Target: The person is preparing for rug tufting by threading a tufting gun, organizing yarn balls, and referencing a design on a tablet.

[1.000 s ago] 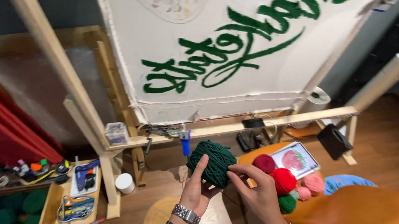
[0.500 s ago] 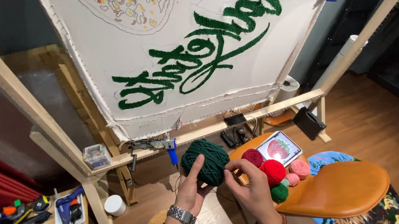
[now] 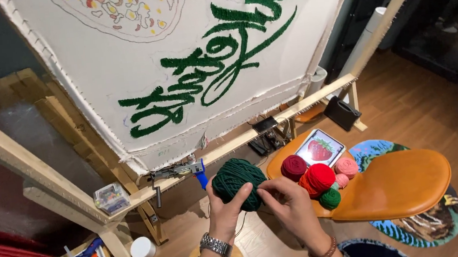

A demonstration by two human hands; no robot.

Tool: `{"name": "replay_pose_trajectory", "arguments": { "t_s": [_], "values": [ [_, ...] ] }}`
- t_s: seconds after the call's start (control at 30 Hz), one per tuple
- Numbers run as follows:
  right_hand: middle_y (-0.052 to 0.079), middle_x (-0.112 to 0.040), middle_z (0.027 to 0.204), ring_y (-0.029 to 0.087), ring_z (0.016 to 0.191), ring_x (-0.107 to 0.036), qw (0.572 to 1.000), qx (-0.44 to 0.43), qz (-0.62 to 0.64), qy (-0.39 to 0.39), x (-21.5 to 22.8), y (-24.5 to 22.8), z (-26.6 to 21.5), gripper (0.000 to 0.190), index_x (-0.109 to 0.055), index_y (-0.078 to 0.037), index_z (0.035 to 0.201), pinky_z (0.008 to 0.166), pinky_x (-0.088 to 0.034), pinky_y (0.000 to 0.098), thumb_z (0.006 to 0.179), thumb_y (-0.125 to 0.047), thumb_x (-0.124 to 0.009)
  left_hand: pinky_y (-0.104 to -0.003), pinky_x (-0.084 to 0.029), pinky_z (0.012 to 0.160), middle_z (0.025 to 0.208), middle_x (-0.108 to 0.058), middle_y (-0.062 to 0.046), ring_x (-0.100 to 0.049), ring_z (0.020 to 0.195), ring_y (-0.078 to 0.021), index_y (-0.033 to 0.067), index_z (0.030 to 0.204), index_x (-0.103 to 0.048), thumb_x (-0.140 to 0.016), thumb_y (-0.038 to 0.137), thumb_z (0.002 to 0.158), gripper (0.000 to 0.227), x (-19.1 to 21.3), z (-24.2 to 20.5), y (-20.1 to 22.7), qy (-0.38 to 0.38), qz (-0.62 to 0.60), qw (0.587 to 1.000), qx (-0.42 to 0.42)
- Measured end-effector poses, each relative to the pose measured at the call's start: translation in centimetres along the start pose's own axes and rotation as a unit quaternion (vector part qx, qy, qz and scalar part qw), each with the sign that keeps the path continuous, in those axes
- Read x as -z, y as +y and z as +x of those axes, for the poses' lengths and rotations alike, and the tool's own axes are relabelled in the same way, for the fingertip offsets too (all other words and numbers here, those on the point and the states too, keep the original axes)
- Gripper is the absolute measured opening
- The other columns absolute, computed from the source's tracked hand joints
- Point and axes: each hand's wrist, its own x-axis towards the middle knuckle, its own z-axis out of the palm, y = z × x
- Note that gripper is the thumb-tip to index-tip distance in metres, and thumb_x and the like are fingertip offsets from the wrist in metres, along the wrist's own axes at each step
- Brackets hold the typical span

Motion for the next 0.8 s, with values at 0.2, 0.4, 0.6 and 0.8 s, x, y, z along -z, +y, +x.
{"name": "replay_pose_trajectory", "arguments": {
  "t_s": [0.2,0.4,0.6,0.8],
  "values": [
    [0.004,-0.076,0.09,0.014,0.081,-0.073,0.993,-0.094,0.077,-0.012,1.8,2.1,1.2,0.016,-0.073,-0.01,0.101,0.073,-0.061,0.0257,0.098,-0.022,-0.063,-0.049,-0.053,0.116,0.149,-0.057,-0.009,-0.059,0.138,-0.0284,0.0227,0.154,-0.035,-0.089,0.041,0.057,0.112,2.5,3.0,-1.6,-0.121,0.115,0.986,0.004],
    [0.007,-0.073,0.087,0.014,0.074,-0.064,0.968,-0.222,0.081,0.089,5.6,4.6,3.5,0.014,-0.069,-0.006,0.107,0.067,-0.053,0.0239,0.106,-0.015,-0.059,-0.065,-0.047,0.111,0.151,-0.054,-0.025,-0.053,0.135,-0.0455,0.0122,0.157,-0.045,-0.081,0.013,0.056,0.107,6.0,6.0,-3.1,-0.198,-0.133,0.951,0.197],
    [0.007,-0.068,0.077,0.015,0.069,-0.063,0.969,-0.158,0.128,0.142,8.1,9.1,5.0,0.017,-0.066,-0.001,0.108,0.064,-0.052,0.0266,0.109,-0.014,-0.054,-0.053,-0.051,0.105,0.151,-0.05,-0.023,-0.051,0.136,-0.0399,0.0152,0.16,-0.035,-0.076,0.032,0.053,0.115,7.3,8.6,-2.3,-0.131,-0.214,0.958,0.14],
    [0.01,-0.063,0.085,0.017,0.069,-0.058,0.94,-0.174,0.188,0.224,12.7,12.3,7.4,0.014,-0.054,-0.007,0.106,0.06,-0.049,0.0268,0.116,-0.014,-0.048,-0.053,-0.052,0.098,0.149,-0.059,-0.022,-0.056,0.131,-0.0385,0.0093,0.154,-0.049,-0.069,0.032,0.073,0.086,6.9,11.9,-3.6,-0.061,-0.186,0.976,0.099]
  ]
}}
